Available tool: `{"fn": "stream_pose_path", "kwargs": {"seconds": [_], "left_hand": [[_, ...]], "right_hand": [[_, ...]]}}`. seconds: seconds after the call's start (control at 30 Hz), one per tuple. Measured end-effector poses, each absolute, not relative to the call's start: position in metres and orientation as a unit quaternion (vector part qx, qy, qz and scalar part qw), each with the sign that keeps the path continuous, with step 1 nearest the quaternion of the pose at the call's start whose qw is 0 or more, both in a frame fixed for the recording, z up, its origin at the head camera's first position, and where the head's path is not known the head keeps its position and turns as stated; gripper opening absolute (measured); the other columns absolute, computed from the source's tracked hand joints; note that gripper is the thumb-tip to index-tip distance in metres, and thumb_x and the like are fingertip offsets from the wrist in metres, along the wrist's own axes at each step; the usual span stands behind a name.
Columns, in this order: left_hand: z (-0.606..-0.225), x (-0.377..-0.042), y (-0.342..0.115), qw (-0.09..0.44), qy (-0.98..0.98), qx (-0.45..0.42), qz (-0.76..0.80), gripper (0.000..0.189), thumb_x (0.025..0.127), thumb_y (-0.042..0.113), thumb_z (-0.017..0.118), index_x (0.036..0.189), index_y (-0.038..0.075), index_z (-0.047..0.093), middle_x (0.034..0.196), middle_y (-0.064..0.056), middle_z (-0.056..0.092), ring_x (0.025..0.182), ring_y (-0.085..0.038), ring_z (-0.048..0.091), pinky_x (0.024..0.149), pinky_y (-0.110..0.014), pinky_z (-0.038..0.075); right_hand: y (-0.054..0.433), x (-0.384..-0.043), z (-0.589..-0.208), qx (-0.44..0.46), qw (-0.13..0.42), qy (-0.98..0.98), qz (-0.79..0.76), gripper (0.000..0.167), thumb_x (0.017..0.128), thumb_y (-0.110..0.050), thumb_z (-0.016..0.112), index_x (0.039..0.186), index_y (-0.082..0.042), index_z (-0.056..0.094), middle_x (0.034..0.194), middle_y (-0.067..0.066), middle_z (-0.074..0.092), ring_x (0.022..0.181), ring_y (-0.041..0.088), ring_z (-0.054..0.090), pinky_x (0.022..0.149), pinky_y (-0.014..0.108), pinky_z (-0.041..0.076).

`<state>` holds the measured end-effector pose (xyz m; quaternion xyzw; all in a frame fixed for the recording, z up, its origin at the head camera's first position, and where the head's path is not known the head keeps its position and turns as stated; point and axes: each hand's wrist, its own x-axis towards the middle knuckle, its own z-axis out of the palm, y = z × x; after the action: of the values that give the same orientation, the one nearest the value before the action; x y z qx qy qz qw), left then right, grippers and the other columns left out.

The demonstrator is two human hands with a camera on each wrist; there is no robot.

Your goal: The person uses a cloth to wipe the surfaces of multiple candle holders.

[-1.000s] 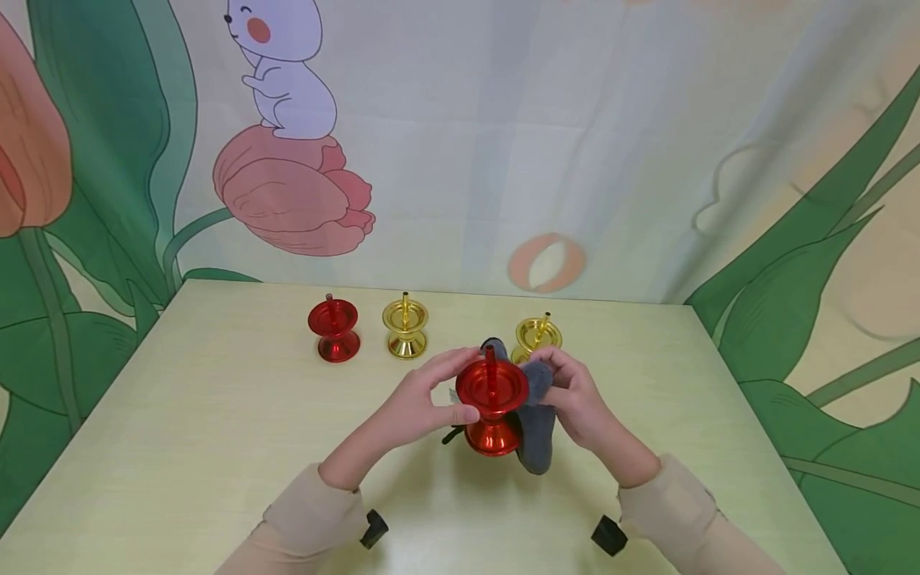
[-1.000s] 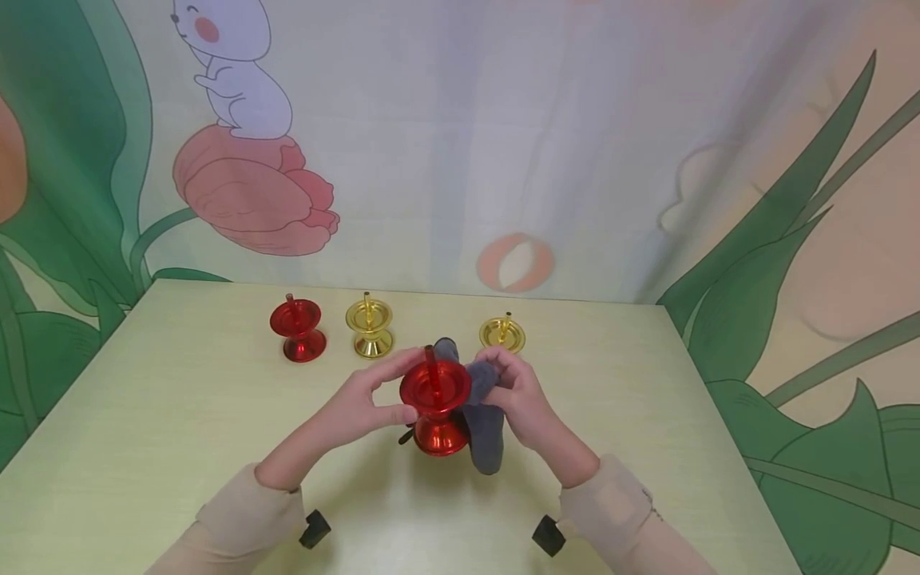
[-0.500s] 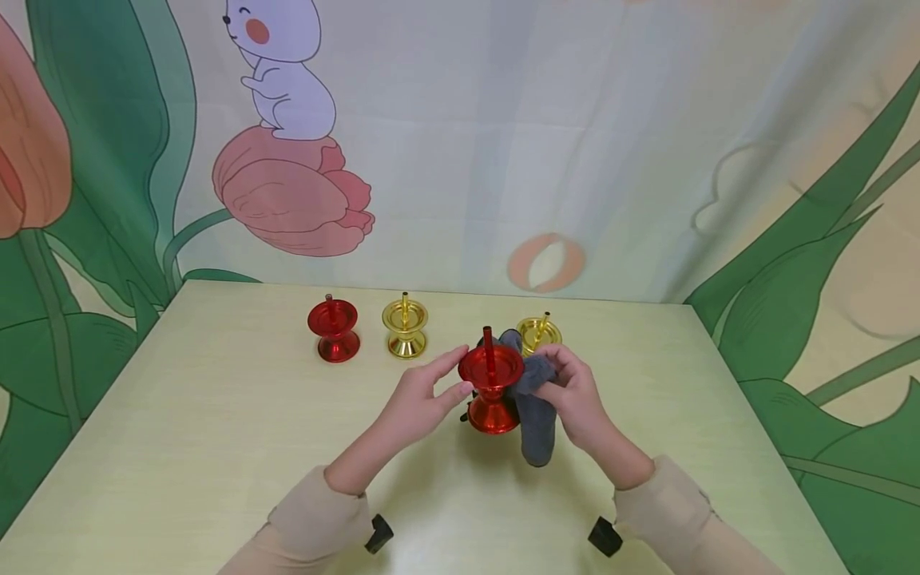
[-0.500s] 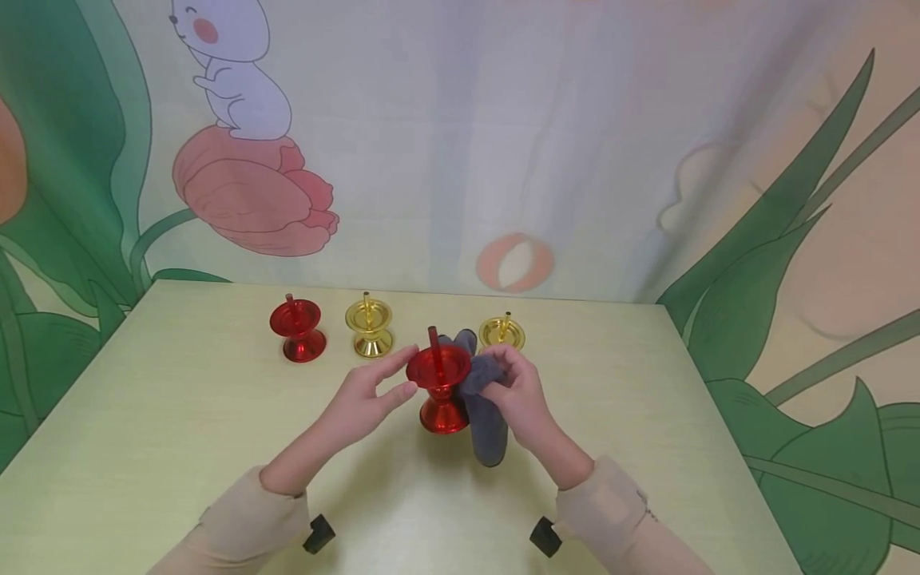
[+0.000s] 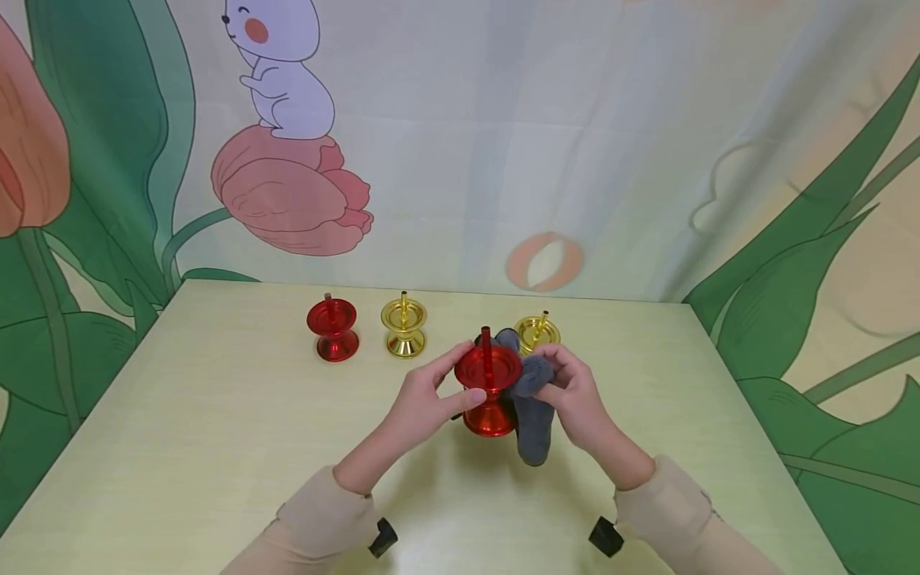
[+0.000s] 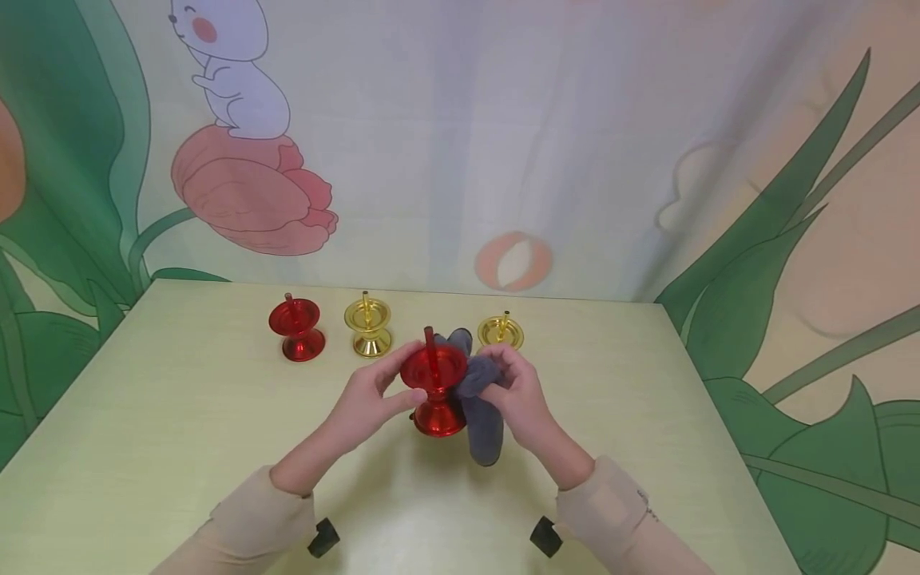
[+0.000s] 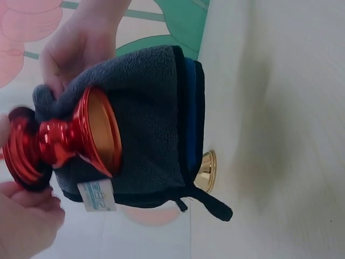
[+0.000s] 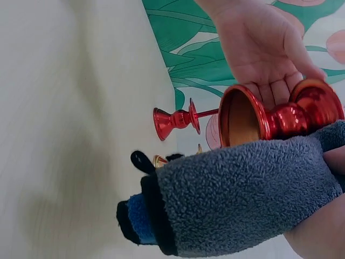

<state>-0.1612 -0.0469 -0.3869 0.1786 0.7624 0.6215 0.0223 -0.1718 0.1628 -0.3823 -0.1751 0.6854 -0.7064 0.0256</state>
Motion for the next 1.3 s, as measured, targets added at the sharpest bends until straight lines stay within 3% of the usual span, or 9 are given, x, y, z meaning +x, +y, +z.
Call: {"fn": "stream_pose_path", "kwargs": {"seconds": [0.3, 0.4, 0.57, 0.73, 0.83, 0.97, 1.17, 1.3], "left_hand": [[-0.385, -0.173, -0.061, 0.088, 0.757, 0.279, 0.584, 0.068, 0.082, 0.023, 0.061, 0.139, 0.011, 0.027, 0.14, -0.005, 0.036, 0.132, -0.022, 0.028, 0.105, -0.049, 0.024], [-0.384, -0.175, -0.064, 0.098, 0.776, 0.258, 0.566, 0.071, 0.081, 0.026, 0.063, 0.14, 0.011, 0.026, 0.14, -0.004, 0.037, 0.132, -0.023, 0.029, 0.105, -0.048, 0.025], [-0.381, -0.175, -0.065, 0.085, 0.806, 0.18, 0.558, 0.064, 0.075, 0.029, 0.069, 0.131, 0.012, 0.043, 0.129, -0.003, 0.05, 0.123, -0.023, 0.041, 0.102, -0.044, 0.032], [-0.38, -0.171, -0.062, 0.078, 0.808, 0.183, 0.554, 0.054, 0.08, 0.025, 0.064, 0.129, 0.01, 0.047, 0.13, -0.005, 0.049, 0.123, -0.024, 0.042, 0.1, -0.044, 0.035], [-0.38, -0.169, -0.06, 0.073, 0.814, 0.196, 0.541, 0.055, 0.083, 0.024, 0.061, 0.132, 0.008, 0.042, 0.134, -0.007, 0.045, 0.124, -0.027, 0.04, 0.1, -0.043, 0.035], [-0.381, -0.169, -0.055, 0.076, 0.83, 0.169, 0.527, 0.064, 0.079, 0.034, 0.064, 0.133, 0.01, 0.04, 0.134, -0.006, 0.044, 0.121, -0.032, 0.043, 0.095, -0.044, 0.04], [-0.384, -0.173, -0.047, 0.076, 0.861, 0.124, 0.487, 0.077, 0.067, 0.049, 0.07, 0.132, 0.017, 0.042, 0.126, -0.002, 0.053, 0.118, -0.023, 0.047, 0.087, -0.038, 0.047], [-0.384, -0.175, -0.044, 0.062, 0.879, 0.133, 0.454, 0.074, 0.065, 0.05, 0.072, 0.126, 0.015, 0.05, 0.11, -0.001, 0.063, 0.1, -0.016, 0.057, 0.073, -0.027, 0.049]], "right_hand": [[0.167, -0.173, -0.383, -0.217, 0.055, 0.634, -0.74, 0.022, 0.078, 0.002, 0.059, 0.092, -0.015, 0.053, 0.086, -0.009, 0.063, 0.079, 0.008, 0.055, 0.069, 0.021, 0.049], [0.167, -0.172, -0.385, -0.212, 0.053, 0.637, -0.739, 0.023, 0.079, 0.002, 0.059, 0.092, -0.015, 0.053, 0.085, -0.01, 0.063, 0.079, 0.008, 0.055, 0.07, 0.021, 0.048], [0.167, -0.172, -0.387, -0.207, 0.033, 0.654, -0.727, 0.026, 0.078, 0.006, 0.057, 0.091, -0.016, 0.053, 0.085, -0.011, 0.063, 0.08, 0.007, 0.055, 0.071, 0.02, 0.048], [0.165, -0.171, -0.387, -0.184, 0.006, 0.688, -0.702, 0.029, 0.076, 0.008, 0.057, 0.09, -0.016, 0.053, 0.084, -0.012, 0.062, 0.08, 0.005, 0.054, 0.072, 0.019, 0.048], [0.165, -0.171, -0.387, -0.174, -0.011, 0.715, -0.677, 0.025, 0.076, 0.009, 0.057, 0.092, -0.01, 0.052, 0.085, -0.013, 0.062, 0.08, 0.005, 0.054, 0.073, 0.019, 0.048], [0.163, -0.17, -0.389, -0.18, -0.024, 0.749, -0.637, 0.023, 0.078, 0.006, 0.058, 0.098, 0.002, 0.05, 0.087, -0.013, 0.06, 0.083, 0.006, 0.054, 0.075, 0.02, 0.049], [0.161, -0.168, -0.391, -0.2, -0.037, 0.784, -0.586, 0.023, 0.079, 0.004, 0.059, 0.1, 0.002, 0.051, 0.09, 0.001, 0.06, 0.086, 0.008, 0.054, 0.077, 0.025, 0.048], [0.16, -0.167, -0.392, -0.205, -0.043, 0.801, -0.561, 0.022, 0.079, 0.004, 0.058, 0.1, -0.002, 0.053, 0.092, 0.011, 0.061, 0.086, 0.009, 0.054, 0.078, 0.025, 0.048]]}}
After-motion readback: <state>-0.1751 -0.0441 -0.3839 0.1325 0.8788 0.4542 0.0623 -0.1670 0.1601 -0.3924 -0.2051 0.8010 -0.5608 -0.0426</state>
